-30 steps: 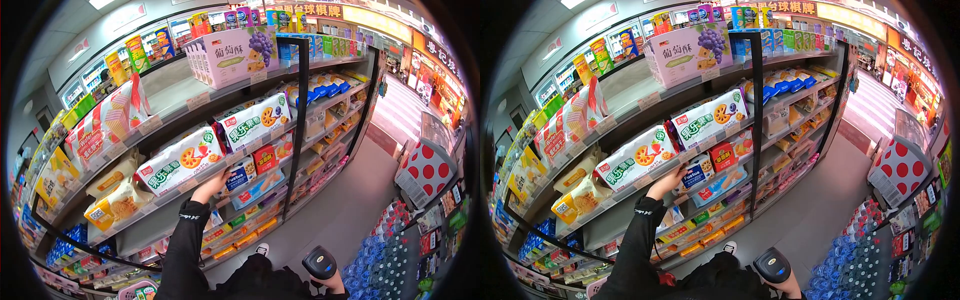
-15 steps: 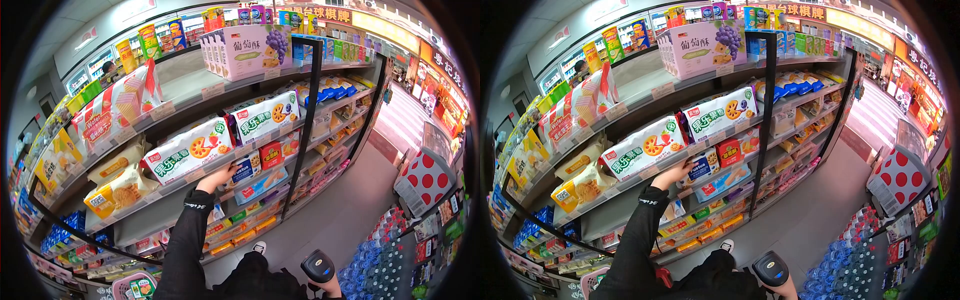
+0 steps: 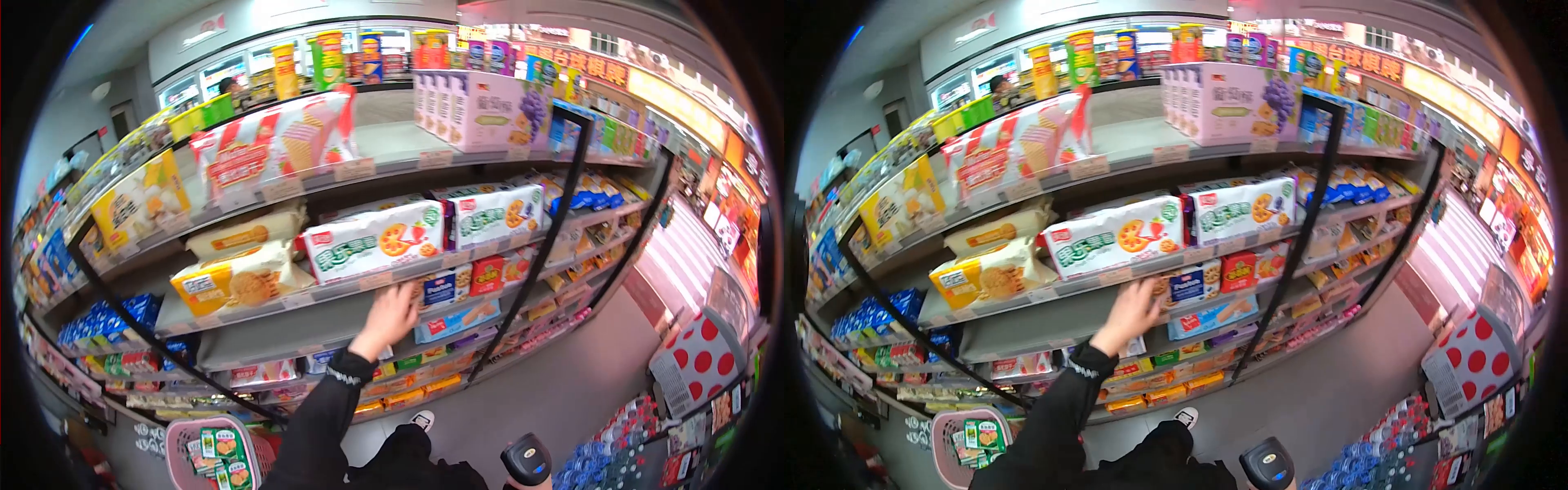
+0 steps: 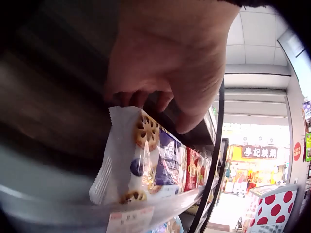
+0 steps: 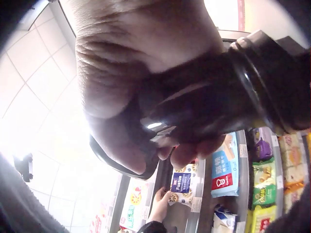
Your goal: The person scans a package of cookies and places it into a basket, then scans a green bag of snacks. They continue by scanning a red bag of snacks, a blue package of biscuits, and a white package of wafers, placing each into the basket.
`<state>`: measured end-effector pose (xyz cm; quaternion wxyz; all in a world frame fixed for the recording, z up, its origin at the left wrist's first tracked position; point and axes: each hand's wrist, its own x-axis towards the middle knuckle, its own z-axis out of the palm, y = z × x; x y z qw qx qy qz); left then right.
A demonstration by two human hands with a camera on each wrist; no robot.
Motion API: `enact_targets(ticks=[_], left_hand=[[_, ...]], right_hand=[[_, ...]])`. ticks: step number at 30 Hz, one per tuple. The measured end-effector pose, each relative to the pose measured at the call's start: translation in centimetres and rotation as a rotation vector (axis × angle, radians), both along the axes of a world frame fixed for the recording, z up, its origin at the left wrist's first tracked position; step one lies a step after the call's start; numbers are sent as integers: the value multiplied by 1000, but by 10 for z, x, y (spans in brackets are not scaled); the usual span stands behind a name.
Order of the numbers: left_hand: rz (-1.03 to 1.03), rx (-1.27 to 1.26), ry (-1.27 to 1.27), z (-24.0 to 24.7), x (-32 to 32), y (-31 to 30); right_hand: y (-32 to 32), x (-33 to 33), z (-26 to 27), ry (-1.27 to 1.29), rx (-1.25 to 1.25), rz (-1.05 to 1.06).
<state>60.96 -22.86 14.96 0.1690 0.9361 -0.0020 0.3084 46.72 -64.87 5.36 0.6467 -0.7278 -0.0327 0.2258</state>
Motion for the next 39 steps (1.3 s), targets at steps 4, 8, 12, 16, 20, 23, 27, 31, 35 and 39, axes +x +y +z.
enact_targets(ticks=[4, 8, 12, 16, 20, 23, 27, 31, 35, 39], left_hand=[[-113, -76, -75, -37, -77, -9], [-249, -290, 360, -86, -153, -12], [-140, -347, 926, -121, -227, -6], [85, -477, 1104, -129, -288, -2], [256, -545, 1115, -120, -327, 6], [336, -569, 986, -137, -351, 13], [373, -621, 937, -136, -373, 36], [397, -639, 925, -142, -405, 70], [460, -657, 899, -139, -451, 108], [569, -693, 788, -162, -508, 137]], right_hand=[[13, 3, 23, -137, 6, 53], [37, 17, 26, -50, -15, 160], [68, 31, 5, -60, -88, 303], [113, 35, 21, 40, -70, 519], [143, 36, 22, -2, -97, 650], [162, 33, 26, 36, -93, 705], [191, 20, 34, 19, -108, 706], [220, -3, 38, -41, -124, 724], [260, -39, 43, -56, -123, 753], [297, -76, 51, 32, -136, 806]])
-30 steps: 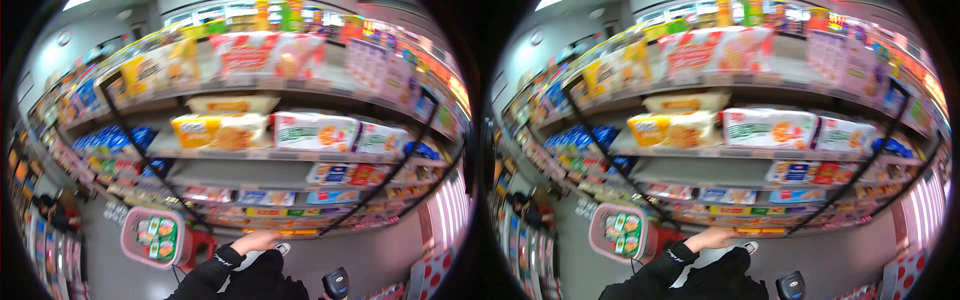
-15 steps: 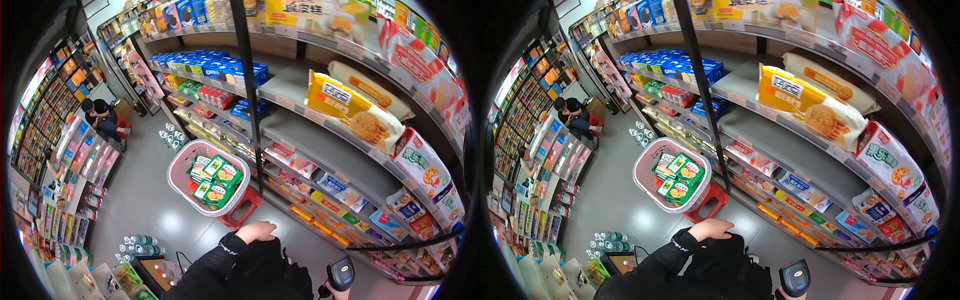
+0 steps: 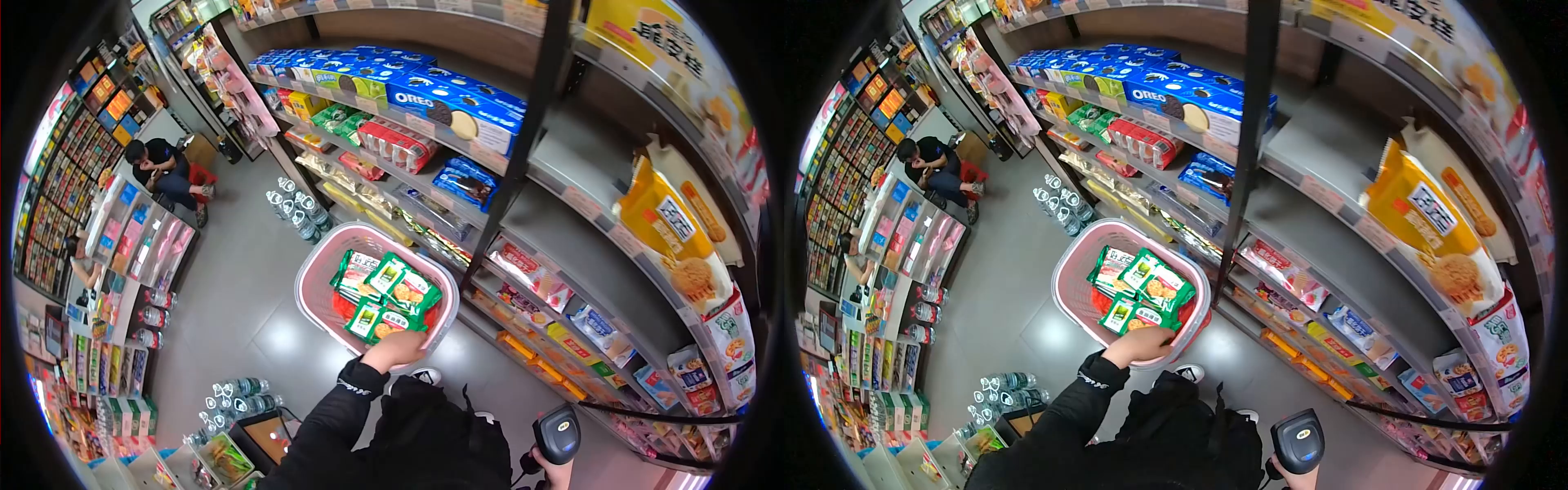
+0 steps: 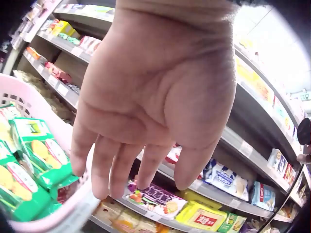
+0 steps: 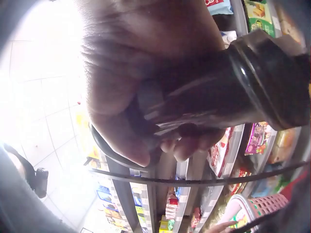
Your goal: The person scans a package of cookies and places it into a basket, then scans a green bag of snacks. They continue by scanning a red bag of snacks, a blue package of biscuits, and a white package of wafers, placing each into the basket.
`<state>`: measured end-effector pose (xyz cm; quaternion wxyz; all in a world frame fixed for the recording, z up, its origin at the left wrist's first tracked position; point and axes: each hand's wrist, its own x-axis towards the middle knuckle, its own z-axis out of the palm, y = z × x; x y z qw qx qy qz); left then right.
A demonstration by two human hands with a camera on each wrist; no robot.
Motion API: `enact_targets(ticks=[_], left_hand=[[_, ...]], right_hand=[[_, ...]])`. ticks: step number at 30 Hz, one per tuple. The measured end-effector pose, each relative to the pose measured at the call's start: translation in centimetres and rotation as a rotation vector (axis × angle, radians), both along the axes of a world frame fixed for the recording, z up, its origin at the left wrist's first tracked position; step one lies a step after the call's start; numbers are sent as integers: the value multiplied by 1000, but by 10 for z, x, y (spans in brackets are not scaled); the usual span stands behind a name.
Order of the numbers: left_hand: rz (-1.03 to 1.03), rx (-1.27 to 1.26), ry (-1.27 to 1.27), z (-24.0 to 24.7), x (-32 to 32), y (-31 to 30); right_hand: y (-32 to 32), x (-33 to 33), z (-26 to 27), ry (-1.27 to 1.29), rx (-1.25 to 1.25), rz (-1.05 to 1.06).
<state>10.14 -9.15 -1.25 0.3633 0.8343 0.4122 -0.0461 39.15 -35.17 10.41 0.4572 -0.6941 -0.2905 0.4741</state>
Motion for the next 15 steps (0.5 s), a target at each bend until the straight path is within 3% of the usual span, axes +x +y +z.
enact_targets(ticks=[1, 2, 3, 9, 11, 15], left_hand=[[43, -1, 33, 1, -13, 8], [-2, 22, 36, -35, -34, 18], [37, -75, 136, -22, -41, 25], [-44, 32, 350, -62, -77, 53], [-244, 179, 433, -67, -79, 52], [-366, 219, 428, -84, -73, 62]], right_hand=[[9, -10, 4, 44, 13, 9], [15, -19, 4, 44, 1, 1], [20, -28, 3, 40, -21, -14], [33, -63, -23, 138, -49, -82], [31, -73, -24, 102, -57, -119], [20, -83, -27, 84, -76, -96]])
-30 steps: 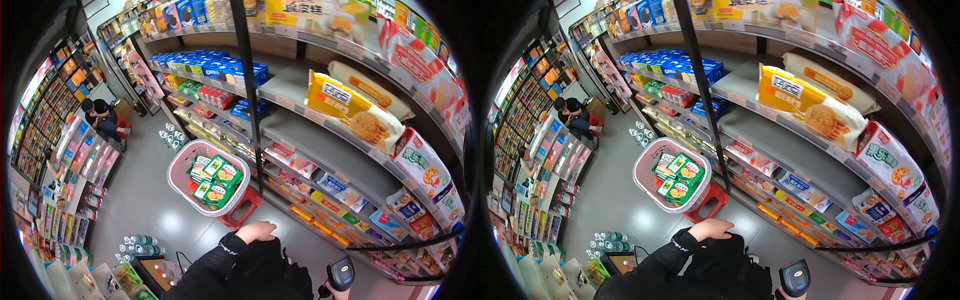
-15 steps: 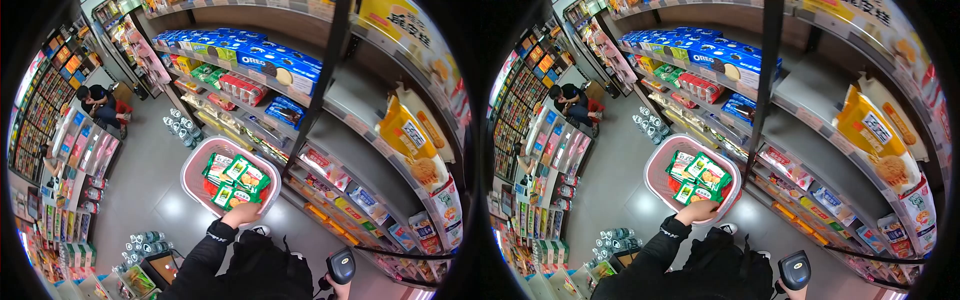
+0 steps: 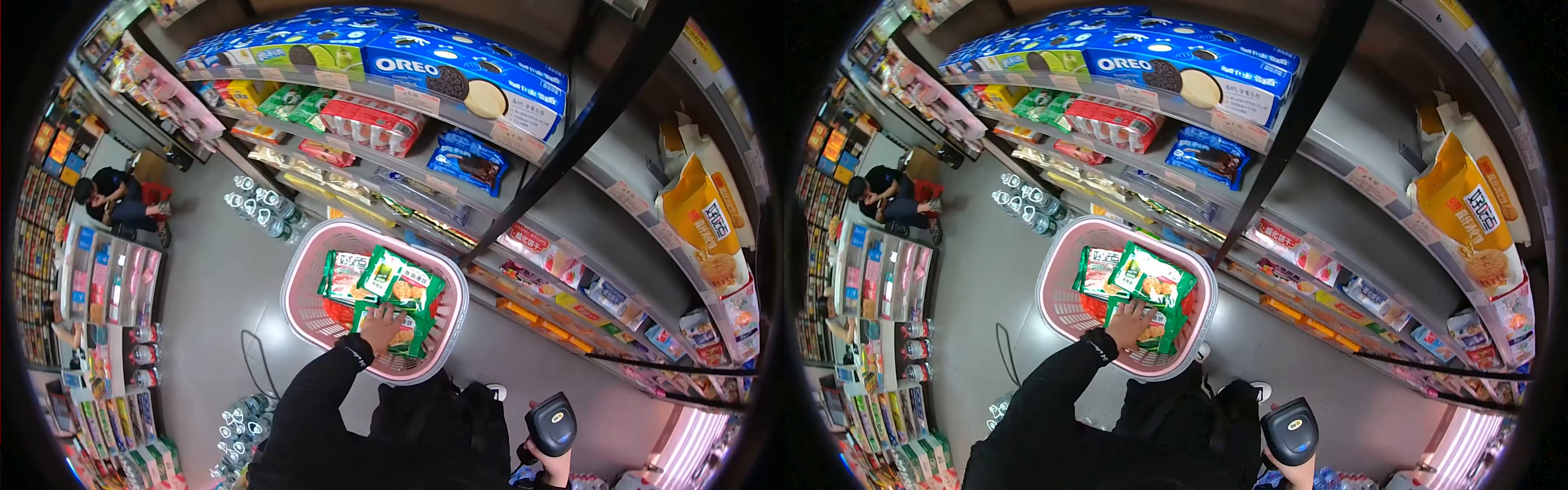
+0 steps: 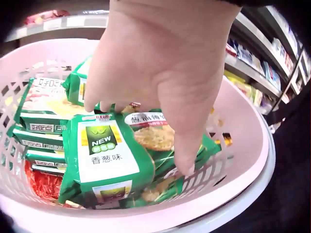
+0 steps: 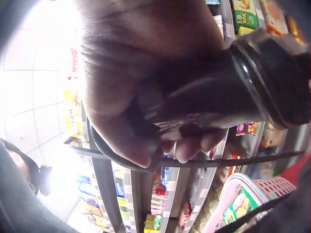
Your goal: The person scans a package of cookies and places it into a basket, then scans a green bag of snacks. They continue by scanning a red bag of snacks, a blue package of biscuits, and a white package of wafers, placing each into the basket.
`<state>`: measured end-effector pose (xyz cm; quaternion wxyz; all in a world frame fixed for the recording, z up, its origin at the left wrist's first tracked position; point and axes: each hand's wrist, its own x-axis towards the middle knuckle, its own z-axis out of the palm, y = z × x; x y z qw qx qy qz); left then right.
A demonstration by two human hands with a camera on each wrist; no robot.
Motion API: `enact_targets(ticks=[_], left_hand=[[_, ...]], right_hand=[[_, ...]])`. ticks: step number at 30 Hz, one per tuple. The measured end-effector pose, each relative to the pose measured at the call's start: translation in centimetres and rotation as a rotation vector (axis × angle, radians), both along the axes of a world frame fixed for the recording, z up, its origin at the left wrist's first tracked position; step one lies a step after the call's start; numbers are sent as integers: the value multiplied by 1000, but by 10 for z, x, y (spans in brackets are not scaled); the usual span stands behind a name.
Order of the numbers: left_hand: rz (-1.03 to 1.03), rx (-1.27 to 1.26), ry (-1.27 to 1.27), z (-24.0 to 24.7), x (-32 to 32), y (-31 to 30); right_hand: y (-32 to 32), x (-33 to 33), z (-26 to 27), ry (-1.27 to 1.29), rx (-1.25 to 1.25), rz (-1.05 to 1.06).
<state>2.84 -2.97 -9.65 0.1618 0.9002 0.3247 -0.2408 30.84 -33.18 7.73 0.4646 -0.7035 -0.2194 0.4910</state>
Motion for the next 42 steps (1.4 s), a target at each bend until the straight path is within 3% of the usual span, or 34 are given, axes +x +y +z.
enact_targets(ticks=[9, 16, 18, 20, 22, 23, 24, 26, 27, 31, 36, 40, 42], left_hand=[[-126, 61, -23, -18, -6, 6], [-54, -120, -99, 57, -33, 25], [38, -172, -285, 72, -44, 29], [113, -263, -208, 94, -46, 35], [421, -615, -727, 87, -63, 37], [526, -729, -892, 87, -64, 34], [515, -730, -883, 91, -64, 29], [1143, -1214, -1171, 96, -67, 17], [1293, -1356, -1183, 96, -69, 15], [1495, -1400, -1507, 109, -41, -4], [1435, -1529, -1526, 94, -23, -7], [1368, -1558, -1181, 114, -13, -6], [1322, -1611, -1018, 121, -7, -6]], right_hand=[[18, -22, 27, -124, 41, 9], [40, -25, 33, -115, 9, 56], [49, -27, 34, -179, 17, 103], [56, -27, 38, -136, 27, 137], [64, -28, 35, -190, 62, 184], [73, -30, 41, -180, 59, 206], [79, -31, 42, -176, 61, 193], [87, -33, 43, -205, 127, 326], [93, -35, 48, -161, 125, 341], [101, -38, 49, -169, 196, 436], [111, -40, 56, -220, 228, 473], [118, -33, 61, -236, 204, 587], [126, -33, 69, -269, 312, 697]])
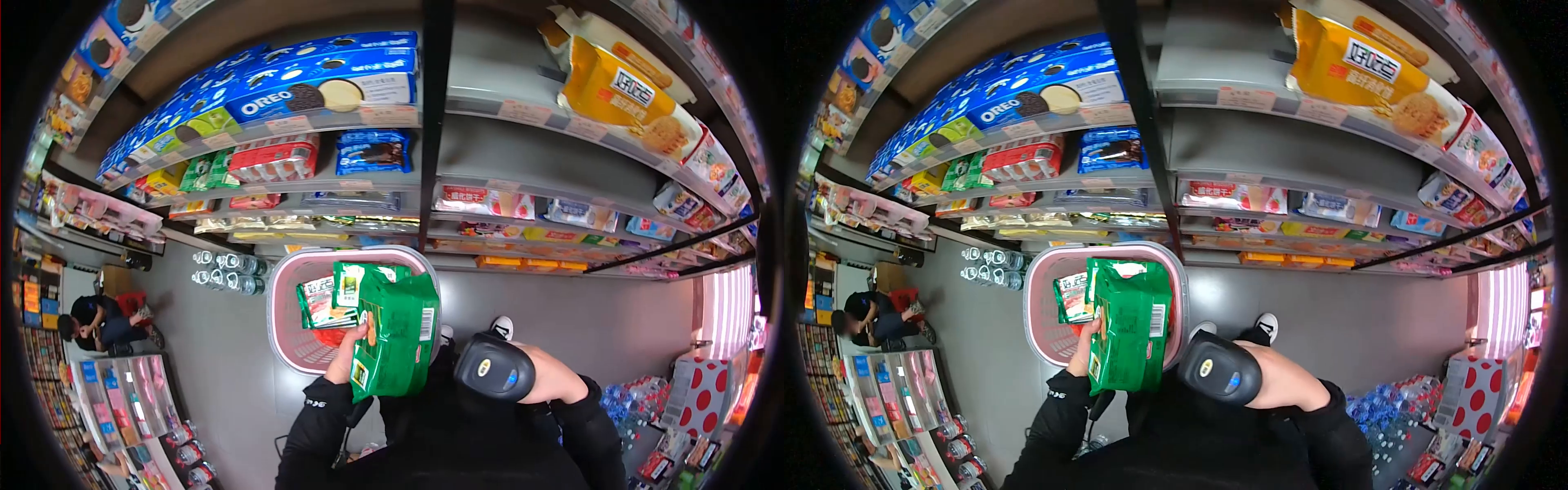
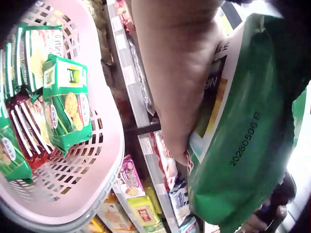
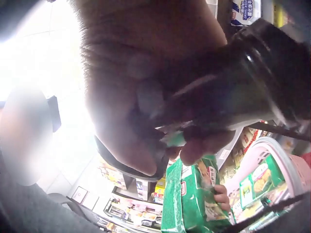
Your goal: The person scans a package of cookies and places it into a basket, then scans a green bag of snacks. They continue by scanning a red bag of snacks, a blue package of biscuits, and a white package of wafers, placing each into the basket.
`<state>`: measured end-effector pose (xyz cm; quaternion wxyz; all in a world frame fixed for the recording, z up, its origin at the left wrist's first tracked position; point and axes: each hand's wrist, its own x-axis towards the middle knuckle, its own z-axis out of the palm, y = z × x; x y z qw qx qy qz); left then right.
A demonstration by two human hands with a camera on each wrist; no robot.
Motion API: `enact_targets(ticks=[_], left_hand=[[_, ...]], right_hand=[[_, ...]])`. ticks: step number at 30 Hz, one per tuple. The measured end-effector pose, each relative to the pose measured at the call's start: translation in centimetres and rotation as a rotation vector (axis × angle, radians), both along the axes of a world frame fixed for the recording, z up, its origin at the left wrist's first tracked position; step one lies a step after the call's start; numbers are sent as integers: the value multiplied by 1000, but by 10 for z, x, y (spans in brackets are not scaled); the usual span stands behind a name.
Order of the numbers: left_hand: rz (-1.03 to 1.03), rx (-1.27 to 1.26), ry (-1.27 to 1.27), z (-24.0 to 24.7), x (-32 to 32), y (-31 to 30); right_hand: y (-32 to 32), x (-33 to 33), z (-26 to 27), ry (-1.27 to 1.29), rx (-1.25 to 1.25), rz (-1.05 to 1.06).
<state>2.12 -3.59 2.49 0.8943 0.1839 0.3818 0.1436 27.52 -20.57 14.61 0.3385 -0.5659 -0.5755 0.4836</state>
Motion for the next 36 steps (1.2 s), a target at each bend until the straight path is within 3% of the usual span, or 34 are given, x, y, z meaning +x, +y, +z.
enact_targets(ticks=[4, 22, 32, 36], left_hand=[[-94, -142, -41, 22, 12, -5], [-175, -65, -30, 9, 38, 0], [-235, 25, 32, 35, 98, -20], [-350, -44, 45, 38, 132, -31]], right_hand=[[1, 2, -5, -47, -5, 87], [-12, 26, -5, -73, 37, 4], [-48, 73, -2, -139, -61, -15], [-74, 101, 3, -158, -59, -83]])
